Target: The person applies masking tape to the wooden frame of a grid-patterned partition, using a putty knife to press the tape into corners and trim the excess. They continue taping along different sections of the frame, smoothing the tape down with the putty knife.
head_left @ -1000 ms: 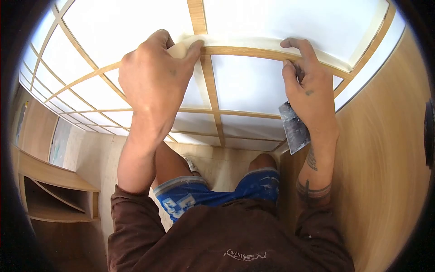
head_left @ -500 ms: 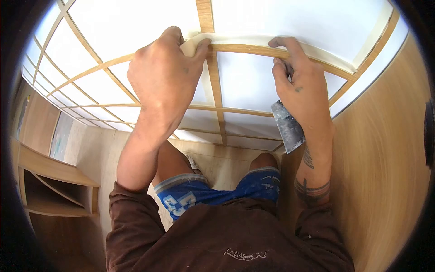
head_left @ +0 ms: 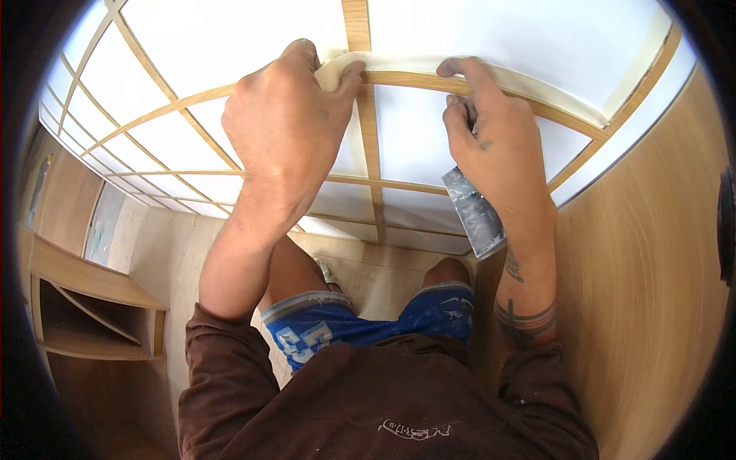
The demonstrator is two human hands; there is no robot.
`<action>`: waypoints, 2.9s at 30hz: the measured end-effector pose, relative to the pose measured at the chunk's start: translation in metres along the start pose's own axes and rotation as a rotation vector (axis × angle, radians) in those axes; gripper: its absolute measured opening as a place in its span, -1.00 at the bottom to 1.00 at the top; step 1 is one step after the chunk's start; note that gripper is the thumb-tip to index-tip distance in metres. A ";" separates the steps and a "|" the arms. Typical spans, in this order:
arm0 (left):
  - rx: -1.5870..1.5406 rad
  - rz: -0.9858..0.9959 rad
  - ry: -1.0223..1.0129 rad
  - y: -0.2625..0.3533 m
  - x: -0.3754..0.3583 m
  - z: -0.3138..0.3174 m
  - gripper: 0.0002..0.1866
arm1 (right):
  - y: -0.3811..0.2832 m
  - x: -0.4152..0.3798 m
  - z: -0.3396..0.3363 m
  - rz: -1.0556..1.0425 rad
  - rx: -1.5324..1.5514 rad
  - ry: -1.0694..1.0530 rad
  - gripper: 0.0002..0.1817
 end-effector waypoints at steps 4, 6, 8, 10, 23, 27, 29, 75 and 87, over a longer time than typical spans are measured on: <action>0.013 -0.012 -0.020 0.001 0.000 0.001 -0.58 | -0.002 0.003 0.008 -0.035 0.035 -0.003 -0.65; 0.010 -0.004 -0.005 0.001 -0.001 0.001 -0.57 | -0.003 0.002 0.012 -0.071 0.083 0.017 -0.66; 0.012 -0.003 -0.001 0.001 -0.001 0.002 -0.58 | -0.007 0.005 0.015 -0.043 0.052 -0.014 -0.65; 0.015 -0.002 0.003 0.000 -0.002 0.003 -0.58 | -0.010 0.008 0.018 -0.015 0.021 -0.043 -0.64; 0.024 0.019 0.006 0.002 -0.004 0.004 -0.58 | -0.014 0.012 0.035 -0.020 0.018 -0.109 -0.61; 0.043 0.002 0.008 0.003 -0.002 0.002 -0.58 | -0.012 0.011 0.024 0.042 0.077 -0.155 -0.62; 0.029 -0.002 -0.001 0.003 -0.003 0.002 -0.57 | 0.000 0.007 0.011 0.047 0.072 -0.091 -0.63; -0.007 -0.012 0.079 0.005 -0.012 -0.002 -0.53 | 0.045 -0.085 -0.003 0.302 0.248 0.170 -0.80; -0.085 -0.051 0.044 0.003 -0.011 0.001 -0.57 | 0.129 -0.371 0.145 0.607 0.530 -0.696 -0.49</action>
Point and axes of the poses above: each hand's wrist, its own x-axis towards the middle knuckle, its own z-axis out of the palm, y = z × x, the point moved 6 cm from there along x, towards the middle knuckle, and after that the axes turned 14 degrees about x, right-handed, at the moved point
